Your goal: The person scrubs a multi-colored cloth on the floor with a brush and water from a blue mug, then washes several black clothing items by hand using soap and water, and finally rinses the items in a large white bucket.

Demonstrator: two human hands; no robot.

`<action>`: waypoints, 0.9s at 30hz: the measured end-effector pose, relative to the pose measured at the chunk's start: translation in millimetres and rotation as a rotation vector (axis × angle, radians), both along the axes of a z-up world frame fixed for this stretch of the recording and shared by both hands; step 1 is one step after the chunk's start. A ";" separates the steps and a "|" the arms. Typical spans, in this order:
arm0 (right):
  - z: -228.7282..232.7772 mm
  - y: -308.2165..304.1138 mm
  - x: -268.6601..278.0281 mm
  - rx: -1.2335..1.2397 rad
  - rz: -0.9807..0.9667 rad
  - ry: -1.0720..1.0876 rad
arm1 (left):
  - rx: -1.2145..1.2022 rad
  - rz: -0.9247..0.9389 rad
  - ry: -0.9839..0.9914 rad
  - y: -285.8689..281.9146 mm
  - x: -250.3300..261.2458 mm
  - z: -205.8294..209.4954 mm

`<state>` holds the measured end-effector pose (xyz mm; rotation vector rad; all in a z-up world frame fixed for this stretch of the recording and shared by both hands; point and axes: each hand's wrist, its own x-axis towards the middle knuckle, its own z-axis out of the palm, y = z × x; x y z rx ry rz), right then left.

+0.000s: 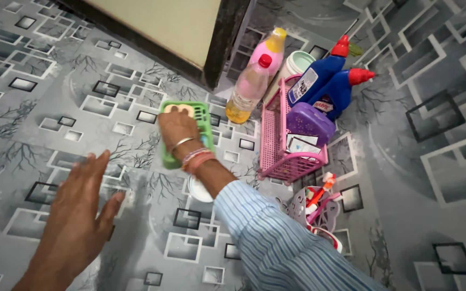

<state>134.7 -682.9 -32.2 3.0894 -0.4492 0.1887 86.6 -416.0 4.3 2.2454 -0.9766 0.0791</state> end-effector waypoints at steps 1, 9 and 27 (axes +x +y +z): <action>3.4 11.9 7.5 0.011 -0.007 0.067 | -0.020 -0.004 -0.018 4.3 2.4 -2.5; 0.4 138.0 26.3 0.251 0.373 -0.197 | 0.119 0.131 -0.090 65.5 35.7 -31.4; 96.1 275.9 -14.0 0.496 0.521 -0.548 | 0.072 0.225 -0.171 210.1 44.7 25.5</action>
